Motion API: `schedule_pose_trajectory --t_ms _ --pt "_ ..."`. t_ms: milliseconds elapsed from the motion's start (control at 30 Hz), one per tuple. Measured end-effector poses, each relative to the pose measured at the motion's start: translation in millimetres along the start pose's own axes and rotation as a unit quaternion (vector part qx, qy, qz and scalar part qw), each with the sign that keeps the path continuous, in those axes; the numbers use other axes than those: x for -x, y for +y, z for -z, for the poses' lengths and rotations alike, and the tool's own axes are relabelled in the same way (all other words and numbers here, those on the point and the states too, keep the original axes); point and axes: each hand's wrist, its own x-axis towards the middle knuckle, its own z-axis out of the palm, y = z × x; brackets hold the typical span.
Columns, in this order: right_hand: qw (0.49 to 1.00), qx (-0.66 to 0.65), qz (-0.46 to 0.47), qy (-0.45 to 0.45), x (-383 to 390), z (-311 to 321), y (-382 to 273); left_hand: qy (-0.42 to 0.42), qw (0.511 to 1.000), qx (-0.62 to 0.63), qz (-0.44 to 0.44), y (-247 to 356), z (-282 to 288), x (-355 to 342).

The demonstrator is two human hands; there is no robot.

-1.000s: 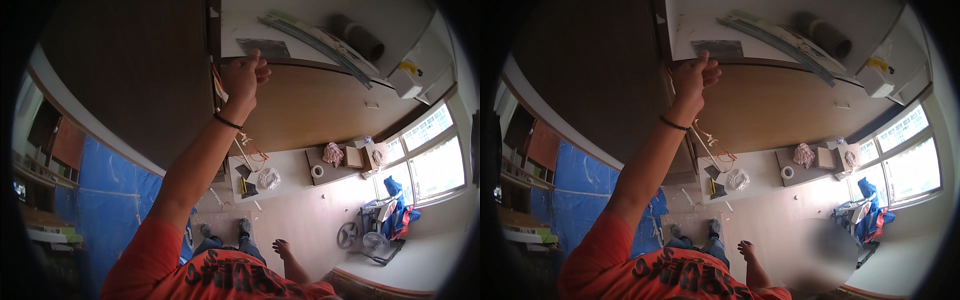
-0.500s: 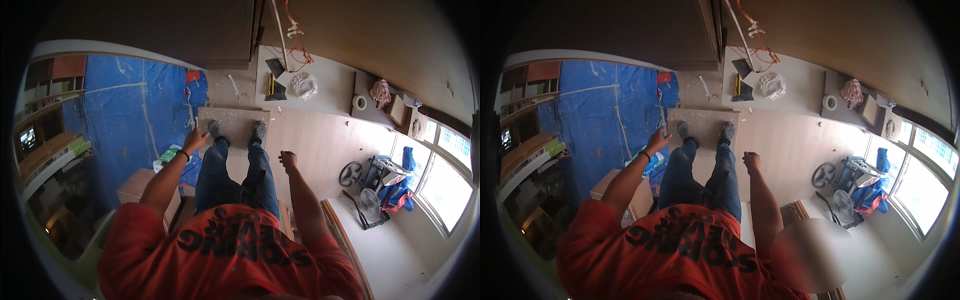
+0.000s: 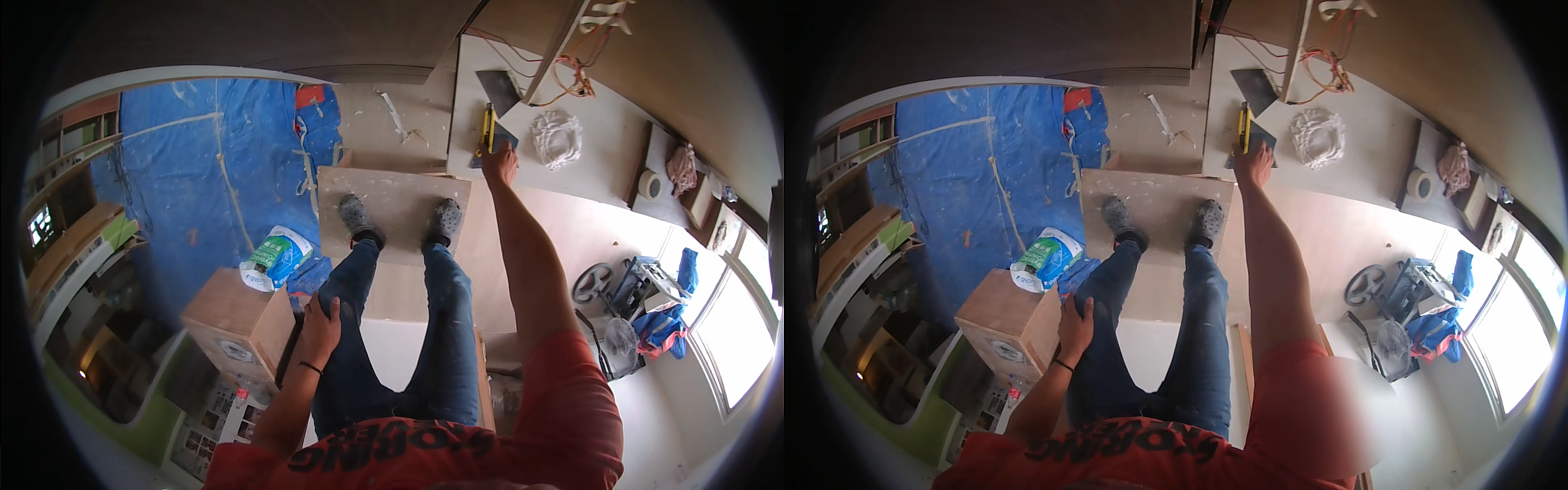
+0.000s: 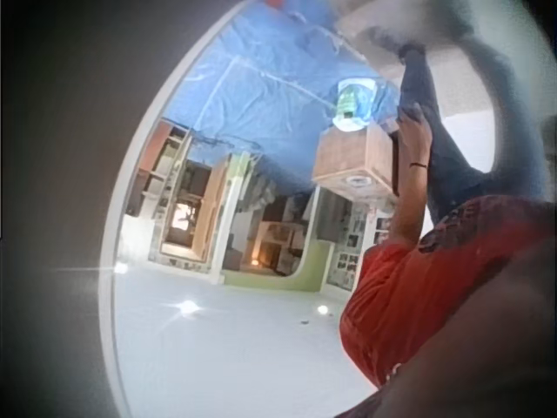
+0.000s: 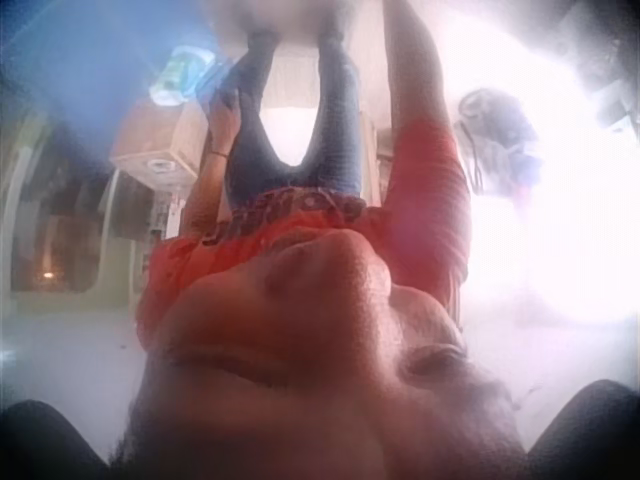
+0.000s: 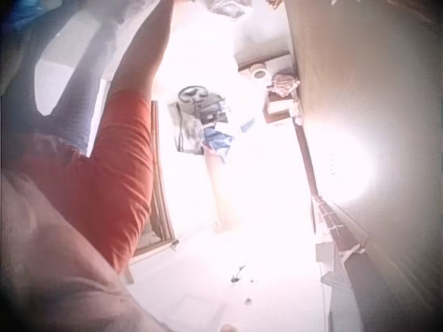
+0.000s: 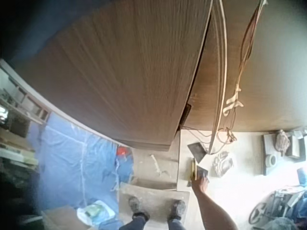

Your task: The person uses a utility knife to cut and remove a section of ceiling material, then scrapes the exposed area with a putty knife. The person works on the ceiling above a room with blue protective floor coverings and visible construction materials.

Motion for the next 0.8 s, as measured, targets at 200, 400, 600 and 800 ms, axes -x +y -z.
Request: schedule_pose_trajectory --t_ms 200,400,600,800 --pt "0.997 -0.025 0.07 0.01 -25.3 -43.6 4.8 0.002 0.999 0.032 0.003 4.8 12.4 -0.7" --pt "0.99 -0.089 0.033 -0.103 28.1 -33.6 33.4 0.02 0.998 0.061 -0.003 -8.3 -12.8 16.8" --pt "0.923 -0.22 0.124 -0.292 173.4 63.4 -2.0 0.014 0.989 -0.086 -0.123 -8.1 10.1 43.5" --pt "0.727 -0.39 0.111 -0.554 317.8 215.8 -117.0 -0.02 0.938 0.264 -0.224 76.7 144.2 94.2"
